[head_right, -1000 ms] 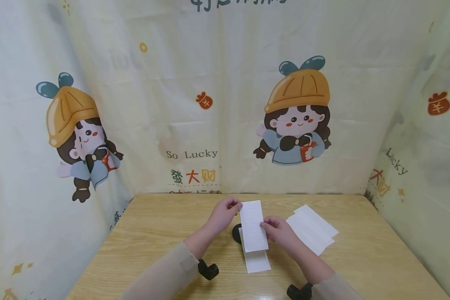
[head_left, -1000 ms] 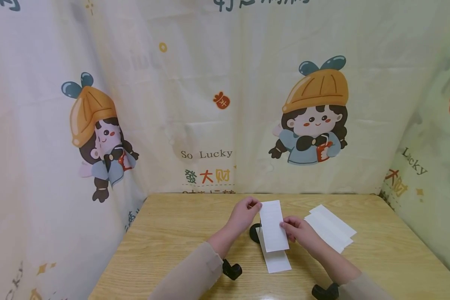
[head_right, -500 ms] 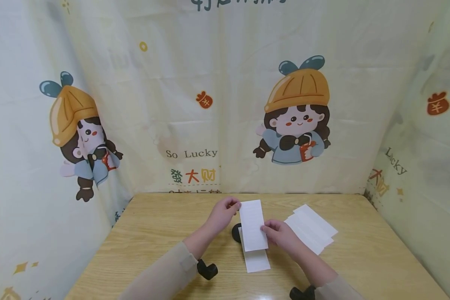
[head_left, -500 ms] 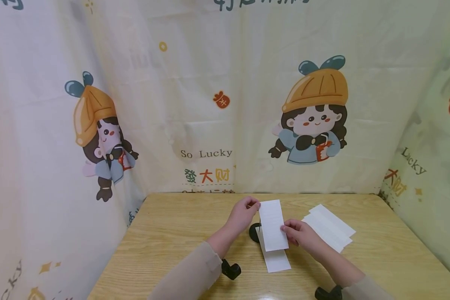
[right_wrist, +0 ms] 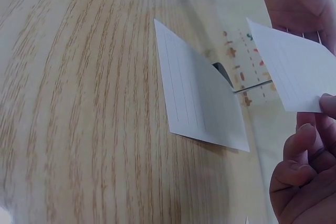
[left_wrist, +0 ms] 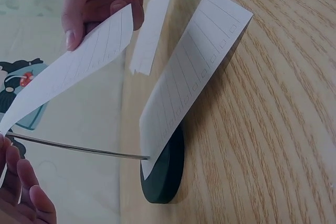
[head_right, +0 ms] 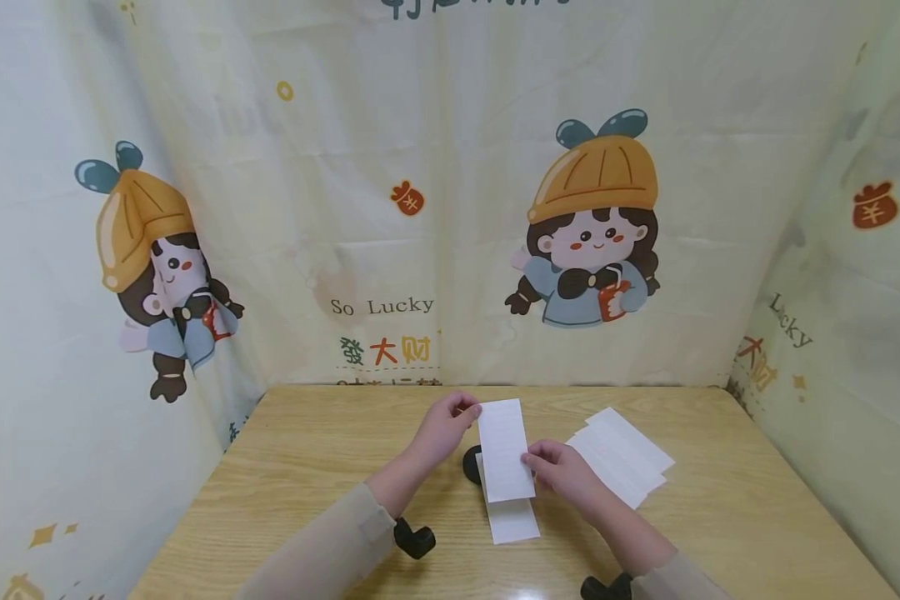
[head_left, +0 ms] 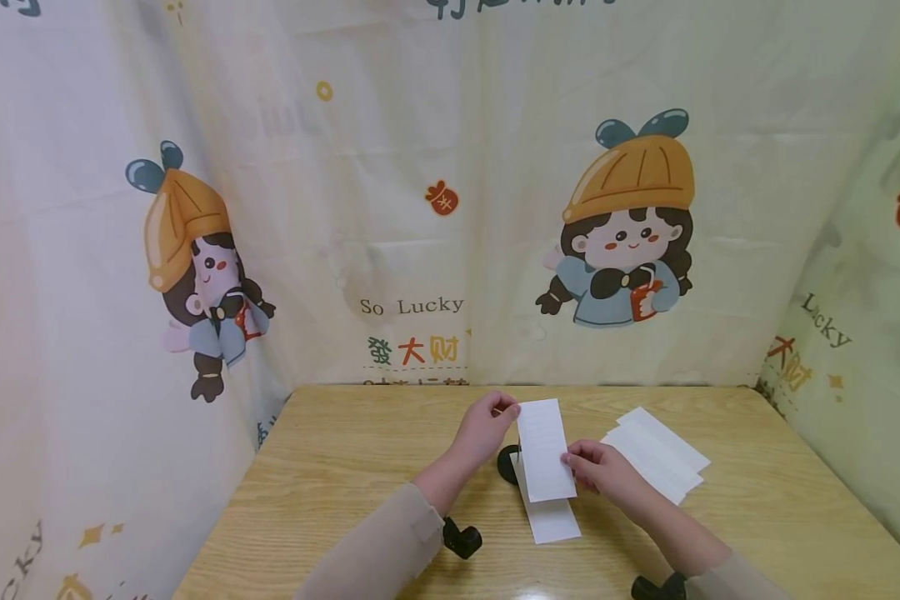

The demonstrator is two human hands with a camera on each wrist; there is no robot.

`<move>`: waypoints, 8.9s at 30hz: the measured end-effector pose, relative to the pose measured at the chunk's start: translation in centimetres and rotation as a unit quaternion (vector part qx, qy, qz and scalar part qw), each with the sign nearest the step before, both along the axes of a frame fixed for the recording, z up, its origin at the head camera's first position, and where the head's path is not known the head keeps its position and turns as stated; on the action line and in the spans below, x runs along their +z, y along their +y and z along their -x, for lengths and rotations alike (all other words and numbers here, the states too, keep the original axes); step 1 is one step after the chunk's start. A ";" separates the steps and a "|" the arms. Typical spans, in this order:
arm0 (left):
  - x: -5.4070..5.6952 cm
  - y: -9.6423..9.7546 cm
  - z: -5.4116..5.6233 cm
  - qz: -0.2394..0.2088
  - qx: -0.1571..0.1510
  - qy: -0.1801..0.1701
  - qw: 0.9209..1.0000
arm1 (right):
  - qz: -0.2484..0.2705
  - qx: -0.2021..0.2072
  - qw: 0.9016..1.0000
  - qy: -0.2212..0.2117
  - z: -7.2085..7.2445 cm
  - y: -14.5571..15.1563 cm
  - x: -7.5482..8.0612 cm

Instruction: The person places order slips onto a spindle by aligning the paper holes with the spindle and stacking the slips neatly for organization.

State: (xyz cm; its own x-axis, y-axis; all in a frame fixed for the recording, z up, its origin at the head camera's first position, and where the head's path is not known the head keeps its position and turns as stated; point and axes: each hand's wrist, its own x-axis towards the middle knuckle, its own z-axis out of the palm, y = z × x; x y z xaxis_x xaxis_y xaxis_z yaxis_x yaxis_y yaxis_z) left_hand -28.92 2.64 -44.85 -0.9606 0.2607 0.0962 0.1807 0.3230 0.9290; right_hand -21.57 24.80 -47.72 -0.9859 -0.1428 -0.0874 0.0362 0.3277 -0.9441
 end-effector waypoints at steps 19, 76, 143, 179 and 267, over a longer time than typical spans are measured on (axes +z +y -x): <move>-1.1 0.1 -0.3 -0.004 0.001 0.002 1.000 | -0.017 0.009 1.000 -0.011 -0.1 0.2 -0.8; -4.3 -0.6 0.3 0.133 -0.030 -0.019 0.990 | -0.119 0.103 0.987 -0.021 -1.0 1.0 -1.4; -5.4 -0.5 0.2 0.252 -0.034 0.003 0.967 | -0.217 0.056 0.974 -0.031 -1.9 -0.1 -1.2; -5.7 -3.0 0.2 0.213 -0.107 -0.034 0.971 | -0.274 -0.054 0.956 0.087 0.3 12.5 -0.2; -5.8 -3.4 0.4 0.220 -0.124 -0.009 0.967 | -0.341 -0.059 0.938 0.030 1.9 18.0 -2.3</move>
State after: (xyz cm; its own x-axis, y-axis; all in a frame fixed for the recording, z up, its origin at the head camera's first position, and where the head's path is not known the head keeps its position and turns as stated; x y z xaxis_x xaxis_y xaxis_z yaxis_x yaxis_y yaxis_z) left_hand -29.29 -0.74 -50.61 -0.8635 0.4955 -0.0936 0.2880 0.6369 0.7151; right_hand -23.44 42.82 -49.99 -0.9973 0.0365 -0.0633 0.0641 0.8530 -0.5180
